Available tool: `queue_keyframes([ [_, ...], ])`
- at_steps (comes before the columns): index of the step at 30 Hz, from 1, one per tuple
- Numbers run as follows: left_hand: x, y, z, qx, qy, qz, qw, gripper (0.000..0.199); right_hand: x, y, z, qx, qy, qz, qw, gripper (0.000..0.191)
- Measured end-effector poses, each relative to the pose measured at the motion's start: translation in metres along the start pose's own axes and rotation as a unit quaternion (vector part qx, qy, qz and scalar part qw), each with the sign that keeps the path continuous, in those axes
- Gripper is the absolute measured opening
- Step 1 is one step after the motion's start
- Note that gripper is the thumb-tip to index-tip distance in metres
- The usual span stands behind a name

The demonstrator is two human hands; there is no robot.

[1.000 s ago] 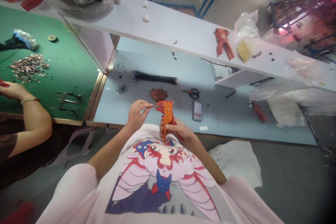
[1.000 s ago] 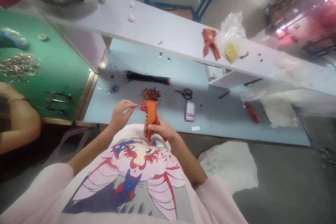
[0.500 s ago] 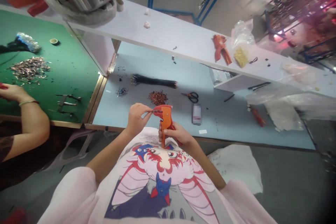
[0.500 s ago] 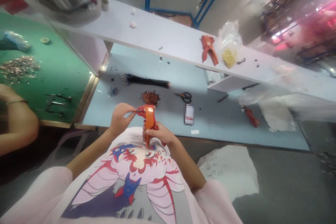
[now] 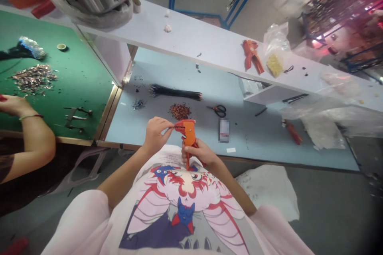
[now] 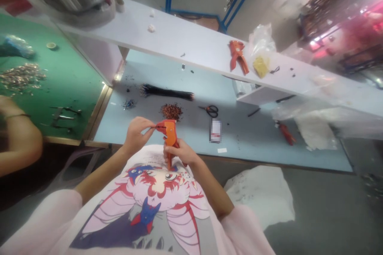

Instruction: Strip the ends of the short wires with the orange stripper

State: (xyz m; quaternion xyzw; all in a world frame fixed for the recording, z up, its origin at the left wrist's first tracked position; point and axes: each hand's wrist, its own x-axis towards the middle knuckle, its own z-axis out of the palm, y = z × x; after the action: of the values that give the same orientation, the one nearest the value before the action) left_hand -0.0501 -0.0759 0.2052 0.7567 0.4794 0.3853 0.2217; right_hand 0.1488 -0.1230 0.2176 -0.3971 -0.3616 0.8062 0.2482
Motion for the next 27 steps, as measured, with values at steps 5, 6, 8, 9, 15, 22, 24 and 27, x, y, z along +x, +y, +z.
queue_keyframes([
  [5, -0.001, 0.0, -0.001, 0.016, 0.0, -0.001, 1.0, 0.009, 0.001, 0.002, -0.001, -0.005, 0.005, -0.002, 1.0, 0.025],
  [6, -0.002, -0.001, -0.001, 0.017, 0.002, -0.002, 1.0, 0.009, 0.002, 0.003, -0.001, -0.005, 0.007, -0.004, 1.0, 0.026],
  [8, -0.003, -0.002, 0.0, 0.016, 0.004, -0.003, 1.0, 0.01, 0.004, 0.006, -0.002, -0.001, 0.008, -0.005, 1.0, 0.029],
  [9, -0.004, -0.003, 0.001, 0.017, 0.003, -0.002, 1.0, 0.01, 0.005, 0.008, -0.003, 0.004, 0.01, -0.004, 1.0, 0.029],
  [15, -0.004, -0.018, 0.018, 0.062, -0.03, -0.017, 0.998, 0.012, 0.02, 0.024, -0.006, 0.109, 0.08, 0.046, 0.99, 0.037],
  [22, -0.01, -0.05, 0.04, 0.111, -0.06, -0.109, 0.986, 0.014, 0.04, 0.034, -0.039, 0.147, 0.153, 0.038, 0.976, 0.029],
  [24, -0.012, -0.056, 0.039, 0.081, -0.045, -0.142, 0.985, 0.013, 0.045, 0.036, -0.055, 0.137, 0.183, 0.044, 0.973, 0.027],
  [27, -0.012, -0.053, 0.033, 0.02, -0.023, -0.157, 0.987, 0.011, 0.049, 0.042, -0.069, 0.099, 0.224, 0.054, 0.968, 0.025],
])
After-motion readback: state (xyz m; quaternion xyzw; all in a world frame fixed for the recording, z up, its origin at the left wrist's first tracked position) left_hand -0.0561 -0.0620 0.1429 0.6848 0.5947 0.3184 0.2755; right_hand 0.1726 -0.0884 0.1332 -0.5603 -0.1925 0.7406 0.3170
